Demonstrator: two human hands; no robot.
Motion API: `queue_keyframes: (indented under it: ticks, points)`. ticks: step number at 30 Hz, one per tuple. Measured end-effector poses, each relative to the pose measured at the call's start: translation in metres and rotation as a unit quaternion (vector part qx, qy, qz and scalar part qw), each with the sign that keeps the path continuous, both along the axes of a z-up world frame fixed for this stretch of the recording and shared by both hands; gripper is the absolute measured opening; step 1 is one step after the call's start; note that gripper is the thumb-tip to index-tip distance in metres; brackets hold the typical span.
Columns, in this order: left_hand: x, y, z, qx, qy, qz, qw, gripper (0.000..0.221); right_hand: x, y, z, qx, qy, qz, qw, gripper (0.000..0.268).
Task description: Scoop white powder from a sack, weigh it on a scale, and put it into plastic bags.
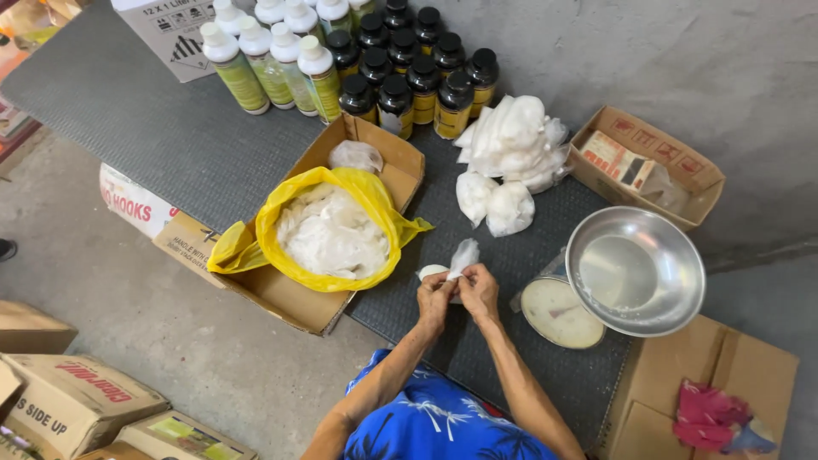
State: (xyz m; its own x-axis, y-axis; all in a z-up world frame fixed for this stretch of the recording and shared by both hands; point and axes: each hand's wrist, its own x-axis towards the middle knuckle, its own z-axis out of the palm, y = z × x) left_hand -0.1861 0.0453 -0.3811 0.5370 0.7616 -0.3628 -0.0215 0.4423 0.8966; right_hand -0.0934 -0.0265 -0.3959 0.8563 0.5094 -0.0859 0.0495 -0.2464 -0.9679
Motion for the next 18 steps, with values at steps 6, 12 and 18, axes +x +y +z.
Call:
queue_keyframes:
  ticks: [6,12,18]
  points:
    - [0.001,0.011,-0.043,-0.094,-0.033,-0.07,0.992,0.015,0.014,0.007,0.005,-0.009,0.15,0.042,0.988,0.008]
    - [0.009,0.023,-0.039,-0.092,-0.052,-0.116,0.988,0.016,0.018,0.013,0.012,-0.03,0.158,-0.001,0.987,0.009]
    - [0.005,0.026,-0.028,-0.063,-0.046,-0.136,0.988,0.017,0.009,0.002,0.029,-0.028,0.191,0.007,0.981,0.018]
